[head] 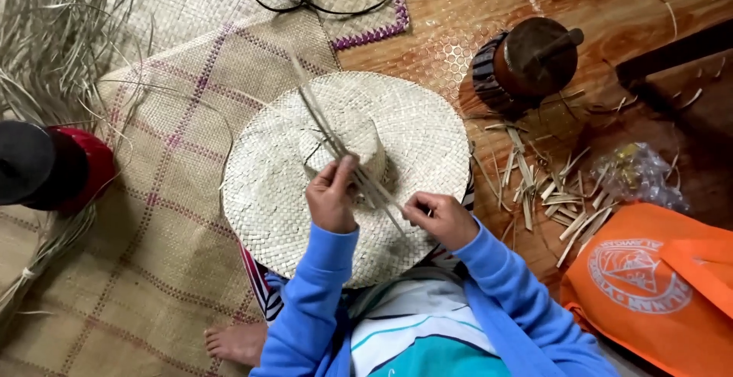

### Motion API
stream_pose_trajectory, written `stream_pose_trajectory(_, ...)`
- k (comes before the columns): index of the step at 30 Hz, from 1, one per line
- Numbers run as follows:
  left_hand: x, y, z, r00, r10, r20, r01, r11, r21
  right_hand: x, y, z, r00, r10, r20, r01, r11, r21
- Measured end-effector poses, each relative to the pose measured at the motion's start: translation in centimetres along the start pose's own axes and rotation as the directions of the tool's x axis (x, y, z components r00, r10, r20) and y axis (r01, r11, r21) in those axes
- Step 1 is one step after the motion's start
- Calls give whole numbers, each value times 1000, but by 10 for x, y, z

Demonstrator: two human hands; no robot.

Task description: A person is weaving a straw hat by hand, interlacing straw strands to form the brim and crown.

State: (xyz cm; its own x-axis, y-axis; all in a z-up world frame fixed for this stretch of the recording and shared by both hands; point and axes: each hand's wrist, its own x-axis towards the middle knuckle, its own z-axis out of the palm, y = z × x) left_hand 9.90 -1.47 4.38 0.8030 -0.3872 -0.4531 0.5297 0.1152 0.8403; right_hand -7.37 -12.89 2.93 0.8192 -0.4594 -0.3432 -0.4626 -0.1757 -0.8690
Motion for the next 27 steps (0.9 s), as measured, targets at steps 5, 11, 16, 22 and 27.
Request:
stream_pose_trajectory(5, 26, 42, -22, 998, 14, -63, -21, 994, -112, -16, 9, -1, 998, -15, 62, 17, 999, -43)
stream_pose_trajectory(11, -12, 60, -31, 954, 255, 155, -268, 961, 66, 6, 30, 5, 998, -53, -32, 58, 983, 175)
stream_pose_trajectory(16, -24, -22, -43, 876, -22, 481, -218, 872, 438, 34, 24, 27, 935, -348, 65, 281, 842, 461)
stream_pose_trajectory(22, -33, -27, -44, 923, -85, 375, -120, 862, 492, 33, -14, 52, 950, -267, 161, 92, 733, 675)
stream_pose_trajectory(27, -35, -38, -51, 925, -107, 366, -65, 901, 430, 48, -1, 56, 941, -332, 71, 216, 746, 630)
